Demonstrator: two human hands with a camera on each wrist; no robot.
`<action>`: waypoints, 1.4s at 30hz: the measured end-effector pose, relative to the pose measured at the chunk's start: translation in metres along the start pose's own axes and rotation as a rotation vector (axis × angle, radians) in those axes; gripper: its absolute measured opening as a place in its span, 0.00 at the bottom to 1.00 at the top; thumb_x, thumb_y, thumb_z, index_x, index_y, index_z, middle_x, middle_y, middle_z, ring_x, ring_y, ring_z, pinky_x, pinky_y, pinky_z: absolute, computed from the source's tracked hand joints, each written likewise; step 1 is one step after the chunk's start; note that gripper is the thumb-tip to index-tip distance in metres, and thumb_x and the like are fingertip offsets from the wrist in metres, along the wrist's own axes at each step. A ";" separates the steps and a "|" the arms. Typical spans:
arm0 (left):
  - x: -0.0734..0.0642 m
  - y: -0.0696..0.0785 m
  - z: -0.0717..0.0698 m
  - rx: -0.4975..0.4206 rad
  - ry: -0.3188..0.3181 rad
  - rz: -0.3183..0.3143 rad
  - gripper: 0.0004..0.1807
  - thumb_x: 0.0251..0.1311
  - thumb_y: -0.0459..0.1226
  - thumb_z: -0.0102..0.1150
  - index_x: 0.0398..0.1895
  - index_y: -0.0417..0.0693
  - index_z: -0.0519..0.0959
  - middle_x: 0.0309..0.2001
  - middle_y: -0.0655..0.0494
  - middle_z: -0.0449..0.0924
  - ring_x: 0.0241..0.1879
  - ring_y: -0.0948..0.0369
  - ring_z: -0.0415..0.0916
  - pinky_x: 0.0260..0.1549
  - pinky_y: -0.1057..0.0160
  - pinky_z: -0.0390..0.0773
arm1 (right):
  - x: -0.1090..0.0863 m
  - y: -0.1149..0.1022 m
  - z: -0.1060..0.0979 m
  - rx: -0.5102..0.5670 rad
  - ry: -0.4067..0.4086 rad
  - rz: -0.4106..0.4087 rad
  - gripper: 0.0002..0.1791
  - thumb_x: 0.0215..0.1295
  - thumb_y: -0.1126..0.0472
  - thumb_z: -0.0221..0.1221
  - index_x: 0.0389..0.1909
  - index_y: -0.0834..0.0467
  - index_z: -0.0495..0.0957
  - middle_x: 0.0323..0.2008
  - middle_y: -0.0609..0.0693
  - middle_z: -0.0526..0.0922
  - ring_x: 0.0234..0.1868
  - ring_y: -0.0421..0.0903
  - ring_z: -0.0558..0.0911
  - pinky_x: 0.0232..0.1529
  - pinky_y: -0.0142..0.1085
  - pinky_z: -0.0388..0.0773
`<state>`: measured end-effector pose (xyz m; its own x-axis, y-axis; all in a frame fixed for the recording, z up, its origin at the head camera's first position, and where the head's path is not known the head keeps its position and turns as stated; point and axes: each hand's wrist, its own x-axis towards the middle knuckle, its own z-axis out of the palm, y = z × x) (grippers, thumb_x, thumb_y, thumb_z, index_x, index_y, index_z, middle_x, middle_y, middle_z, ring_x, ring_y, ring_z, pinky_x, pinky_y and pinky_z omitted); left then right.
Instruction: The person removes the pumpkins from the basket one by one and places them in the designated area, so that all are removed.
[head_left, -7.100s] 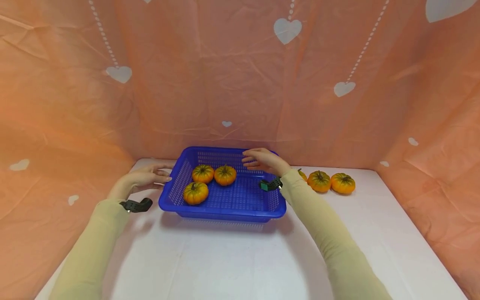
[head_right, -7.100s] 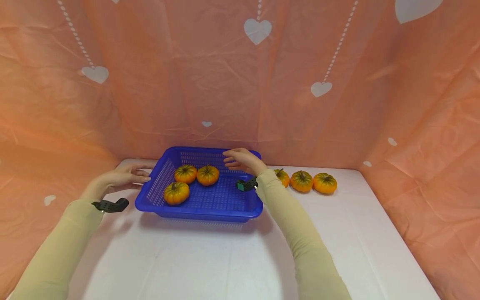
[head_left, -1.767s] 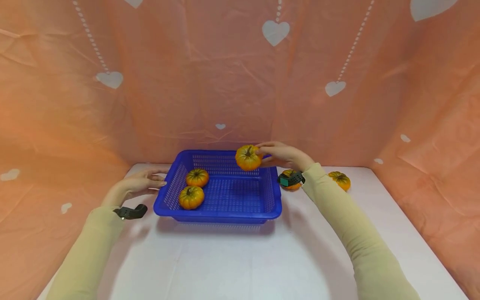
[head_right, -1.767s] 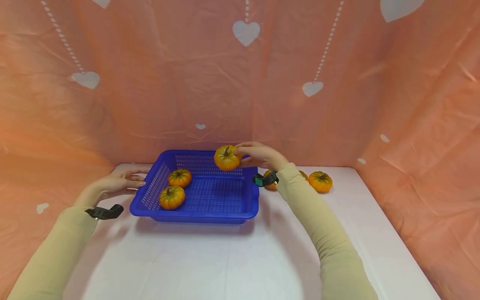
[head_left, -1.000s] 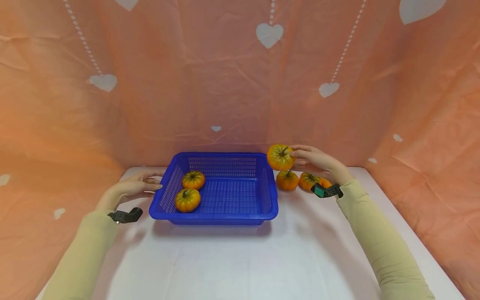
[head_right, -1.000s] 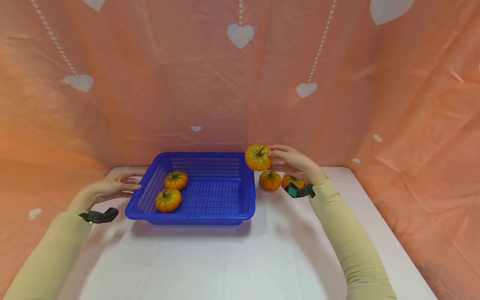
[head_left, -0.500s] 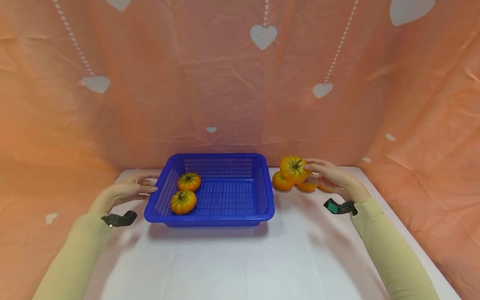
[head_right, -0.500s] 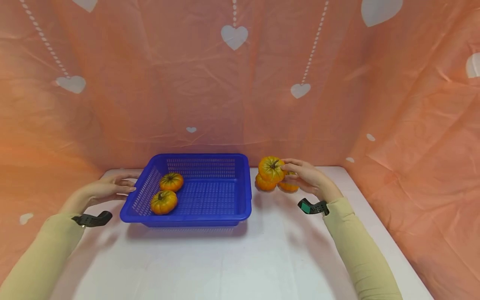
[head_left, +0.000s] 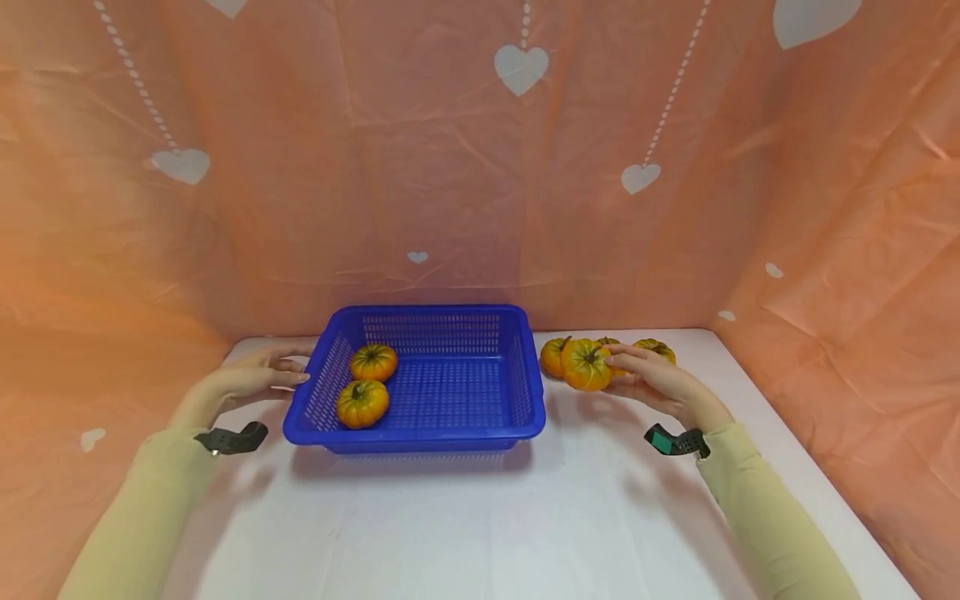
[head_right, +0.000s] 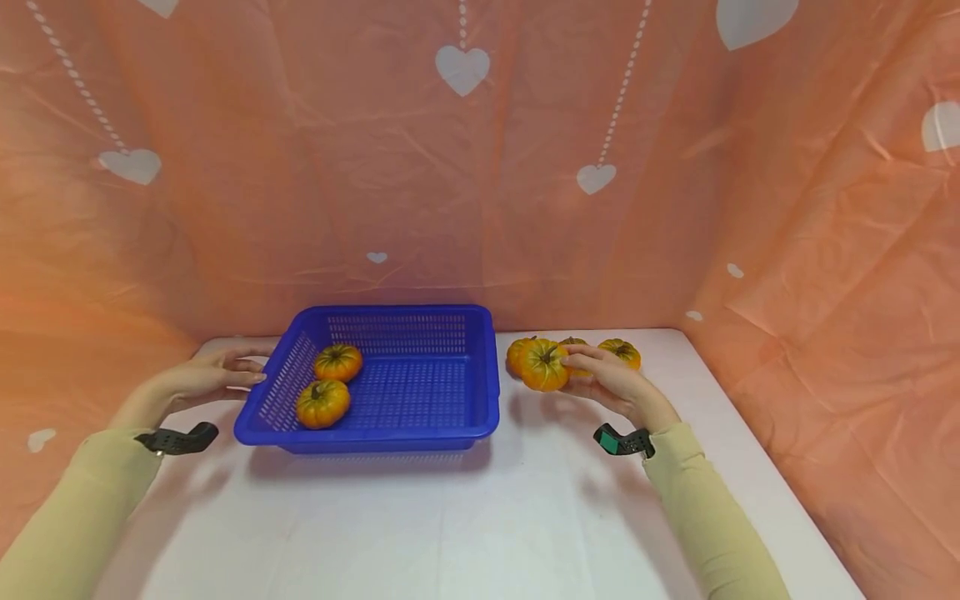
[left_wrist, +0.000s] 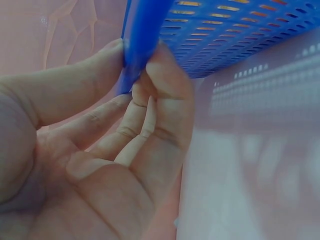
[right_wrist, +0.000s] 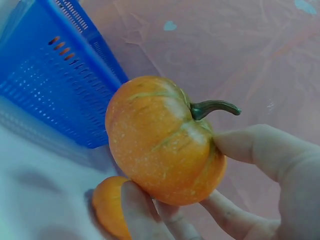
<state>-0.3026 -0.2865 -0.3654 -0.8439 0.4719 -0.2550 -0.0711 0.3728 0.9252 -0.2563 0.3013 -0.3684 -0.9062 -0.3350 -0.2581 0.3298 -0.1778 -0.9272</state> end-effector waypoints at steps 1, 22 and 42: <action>0.000 0.000 0.000 0.001 0.002 -0.002 0.35 0.67 0.32 0.53 0.70 0.28 0.48 0.51 0.40 0.75 0.45 0.53 0.78 0.46 0.54 0.79 | 0.000 0.003 0.000 -0.009 -0.003 -0.004 0.33 0.74 0.64 0.48 0.71 0.68 0.42 0.72 0.64 0.39 0.50 0.48 0.76 0.61 0.49 0.65; -0.003 0.001 0.000 0.010 0.016 -0.007 0.35 0.68 0.32 0.52 0.70 0.28 0.48 0.52 0.38 0.73 0.45 0.54 0.78 0.47 0.53 0.78 | 0.003 0.047 -0.008 -0.056 0.036 0.078 0.35 0.74 0.62 0.47 0.72 0.70 0.39 0.71 0.67 0.40 0.59 0.52 0.66 0.63 0.47 0.63; 0.000 -0.005 0.002 -0.045 0.016 0.033 0.34 0.68 0.32 0.52 0.70 0.27 0.49 0.50 0.42 0.75 0.44 0.57 0.79 0.48 0.56 0.78 | 0.016 0.058 -0.008 -0.229 0.103 0.098 0.30 0.72 0.58 0.51 0.65 0.73 0.57 0.61 0.66 0.65 0.48 0.50 0.78 0.55 0.47 0.73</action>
<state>-0.3008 -0.2869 -0.3702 -0.8548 0.4700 -0.2203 -0.0669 0.3210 0.9447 -0.2532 0.2933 -0.4288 -0.8990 -0.2423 -0.3649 0.3593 0.0684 -0.9307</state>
